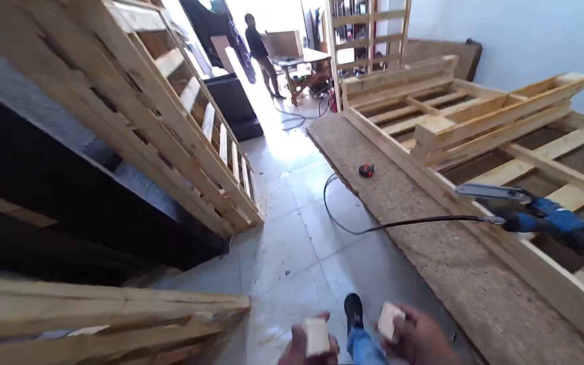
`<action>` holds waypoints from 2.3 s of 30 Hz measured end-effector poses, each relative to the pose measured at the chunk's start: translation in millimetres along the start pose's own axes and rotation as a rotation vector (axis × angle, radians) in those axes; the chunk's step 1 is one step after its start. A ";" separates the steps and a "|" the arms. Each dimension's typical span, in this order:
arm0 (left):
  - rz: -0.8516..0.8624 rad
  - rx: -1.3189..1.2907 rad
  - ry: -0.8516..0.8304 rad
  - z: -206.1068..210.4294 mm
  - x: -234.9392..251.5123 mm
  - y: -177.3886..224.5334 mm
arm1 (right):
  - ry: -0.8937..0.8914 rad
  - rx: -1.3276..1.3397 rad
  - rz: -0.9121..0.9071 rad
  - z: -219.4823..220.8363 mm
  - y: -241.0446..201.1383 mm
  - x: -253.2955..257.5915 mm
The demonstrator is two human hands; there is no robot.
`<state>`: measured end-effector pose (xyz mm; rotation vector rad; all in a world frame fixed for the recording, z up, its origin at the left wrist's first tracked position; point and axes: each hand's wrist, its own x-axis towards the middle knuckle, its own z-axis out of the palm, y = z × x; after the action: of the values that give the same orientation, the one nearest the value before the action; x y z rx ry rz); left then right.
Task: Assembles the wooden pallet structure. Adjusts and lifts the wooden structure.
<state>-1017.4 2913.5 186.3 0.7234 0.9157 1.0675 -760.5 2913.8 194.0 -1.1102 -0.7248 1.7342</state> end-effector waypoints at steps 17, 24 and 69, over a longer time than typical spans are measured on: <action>-0.219 -0.361 -0.196 -106.8 473.6 202.7 | -0.143 0.177 -0.221 22.8 -220.2 452.5; -0.455 -0.480 -0.667 -91.2 668.3 273.0 | 0.516 0.112 -0.174 26.9 -193.7 543.4; 0.300 0.937 -1.550 325.5 779.5 26.1 | 1.402 -0.219 0.522 41.4 -115.5 505.2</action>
<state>-581.6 3636.5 146.8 2.0663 -0.1663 -0.0053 -838.2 3423.0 123.3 -2.3560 0.3057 0.8075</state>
